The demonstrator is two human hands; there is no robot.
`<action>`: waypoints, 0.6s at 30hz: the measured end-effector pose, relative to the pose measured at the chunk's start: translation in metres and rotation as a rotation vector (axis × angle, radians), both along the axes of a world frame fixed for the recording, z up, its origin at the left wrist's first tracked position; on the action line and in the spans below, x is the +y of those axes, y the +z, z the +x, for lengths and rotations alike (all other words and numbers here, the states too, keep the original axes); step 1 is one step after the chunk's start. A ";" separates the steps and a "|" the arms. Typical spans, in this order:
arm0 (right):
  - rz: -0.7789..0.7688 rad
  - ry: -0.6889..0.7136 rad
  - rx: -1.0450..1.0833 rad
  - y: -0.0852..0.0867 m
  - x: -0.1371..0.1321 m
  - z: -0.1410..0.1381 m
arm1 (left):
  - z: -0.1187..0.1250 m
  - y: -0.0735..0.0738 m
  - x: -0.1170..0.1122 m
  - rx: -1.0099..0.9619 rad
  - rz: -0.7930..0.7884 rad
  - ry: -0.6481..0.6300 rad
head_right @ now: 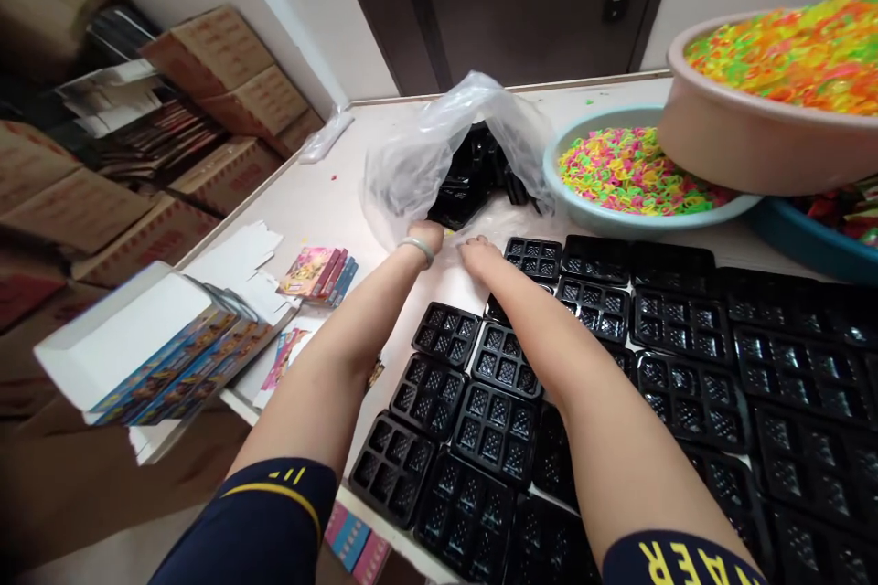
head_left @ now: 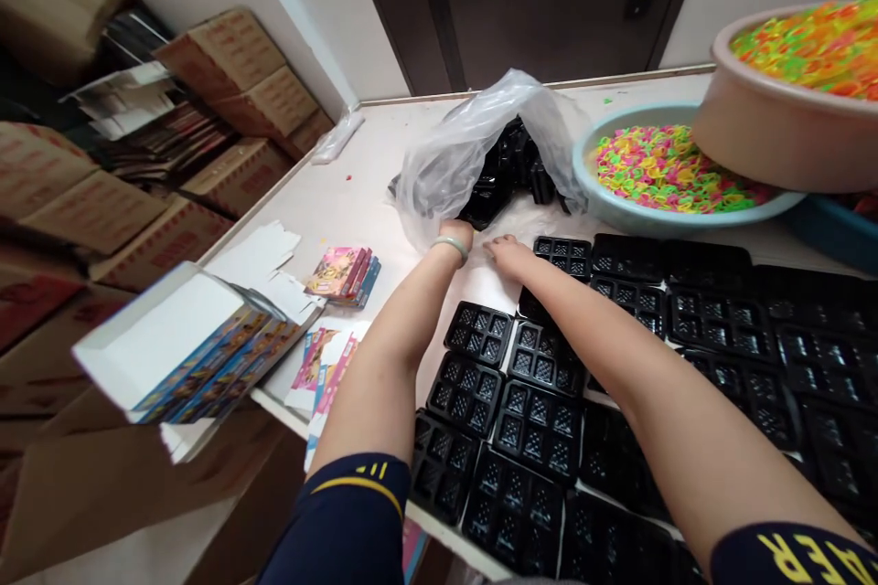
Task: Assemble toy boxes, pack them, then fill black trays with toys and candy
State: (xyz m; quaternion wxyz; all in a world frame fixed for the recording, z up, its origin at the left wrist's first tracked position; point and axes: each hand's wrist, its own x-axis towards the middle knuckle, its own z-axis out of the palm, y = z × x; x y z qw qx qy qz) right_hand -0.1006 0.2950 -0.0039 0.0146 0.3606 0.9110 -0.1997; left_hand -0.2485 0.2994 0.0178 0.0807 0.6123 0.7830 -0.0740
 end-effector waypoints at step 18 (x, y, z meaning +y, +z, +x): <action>0.005 0.062 -0.090 -0.004 0.011 -0.001 | -0.015 -0.004 -0.007 -0.005 0.290 0.195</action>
